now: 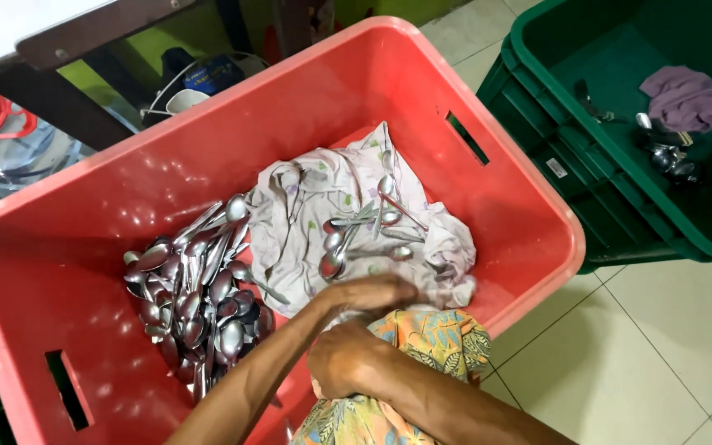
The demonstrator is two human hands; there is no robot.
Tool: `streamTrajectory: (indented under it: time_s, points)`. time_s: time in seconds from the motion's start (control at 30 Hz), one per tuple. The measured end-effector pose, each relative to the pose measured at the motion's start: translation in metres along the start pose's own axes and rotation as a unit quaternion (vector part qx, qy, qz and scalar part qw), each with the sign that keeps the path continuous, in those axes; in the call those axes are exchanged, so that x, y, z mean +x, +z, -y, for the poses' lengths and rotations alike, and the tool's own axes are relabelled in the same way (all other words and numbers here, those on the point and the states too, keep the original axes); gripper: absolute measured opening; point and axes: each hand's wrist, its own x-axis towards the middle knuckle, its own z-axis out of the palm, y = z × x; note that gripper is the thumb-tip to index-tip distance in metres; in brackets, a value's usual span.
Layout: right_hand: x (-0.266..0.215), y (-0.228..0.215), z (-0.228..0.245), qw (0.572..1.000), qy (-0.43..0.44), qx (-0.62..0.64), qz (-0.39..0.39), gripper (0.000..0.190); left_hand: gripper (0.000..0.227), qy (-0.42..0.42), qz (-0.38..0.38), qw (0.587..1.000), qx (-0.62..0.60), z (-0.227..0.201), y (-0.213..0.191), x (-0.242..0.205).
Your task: Cleaning metal spoons by wiping them with a cloth and transferring them between plastic crates.
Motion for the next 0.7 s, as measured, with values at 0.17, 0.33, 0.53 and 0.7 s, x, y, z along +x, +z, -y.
streamTrajectory:
  time_s: [0.17, 0.33, 0.53, 0.7]
  points:
    - [0.009, 0.023, -0.007, 0.999, -0.011, -0.006, -0.041, 0.030, 0.053, 0.062, -0.299, 0.875, 0.376, 0.027, -0.029, 0.062]
    - [0.009, 0.020, -0.010, 0.999, 0.046, 0.012, 0.011, 0.035, 0.079, 0.087, -0.292, 0.768, 0.563, 0.076, -0.035, 0.110]
    - [0.007, 0.014, -0.006, 1.000, 0.008, -0.027, -0.012, 0.038, 0.020, 0.090, -0.338, 0.704, 0.619, 0.108, -0.037, 0.088]
    - [0.002, 0.004, -0.003, 1.000, 0.001, 0.010, -0.028, 0.031, 0.020, 0.057, -0.405, 0.687, 0.601, 0.113, -0.047, 0.065]
